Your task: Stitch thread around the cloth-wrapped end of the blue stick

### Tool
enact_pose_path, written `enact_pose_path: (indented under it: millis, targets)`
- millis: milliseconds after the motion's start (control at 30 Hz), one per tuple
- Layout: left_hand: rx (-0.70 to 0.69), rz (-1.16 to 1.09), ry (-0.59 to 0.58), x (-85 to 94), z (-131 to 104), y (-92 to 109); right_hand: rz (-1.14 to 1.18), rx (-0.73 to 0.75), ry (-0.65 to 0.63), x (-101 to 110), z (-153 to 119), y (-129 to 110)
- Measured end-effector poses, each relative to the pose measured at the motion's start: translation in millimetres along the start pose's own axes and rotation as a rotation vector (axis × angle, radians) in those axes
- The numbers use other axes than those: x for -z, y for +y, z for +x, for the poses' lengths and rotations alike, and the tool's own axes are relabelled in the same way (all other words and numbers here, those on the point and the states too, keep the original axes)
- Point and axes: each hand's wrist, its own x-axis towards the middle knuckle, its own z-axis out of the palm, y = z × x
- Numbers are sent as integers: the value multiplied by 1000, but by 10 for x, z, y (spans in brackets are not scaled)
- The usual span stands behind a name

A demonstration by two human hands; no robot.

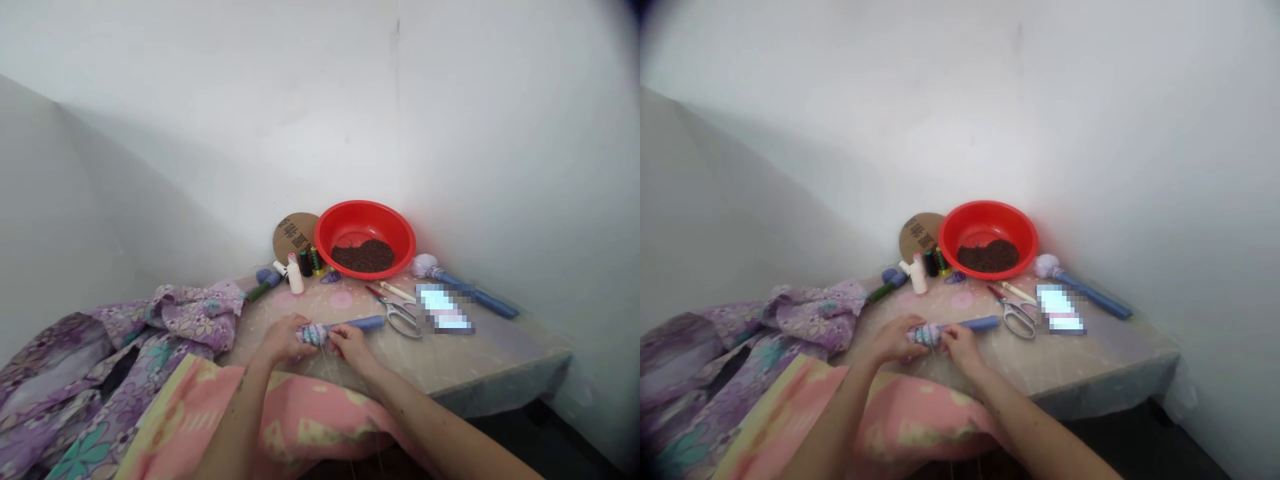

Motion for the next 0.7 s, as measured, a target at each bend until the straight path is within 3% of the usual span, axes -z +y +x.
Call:
enact_pose_path:
  millis: [67, 267, 467, 700]
  targets:
    - [54, 25, -7, 2, -37, 43, 7, 30, 4, 7, 15, -7]
    - [150, 155, 168, -97, -7, 137, 16, 31, 13, -46, 96, 12]
    - [135, 146, 163, -206, 46, 117, -183, 81, 44, -65, 123, 157]
    - [128, 118, 179, -230, 53, 80, -358, 261, 117, -6, 47, 74]
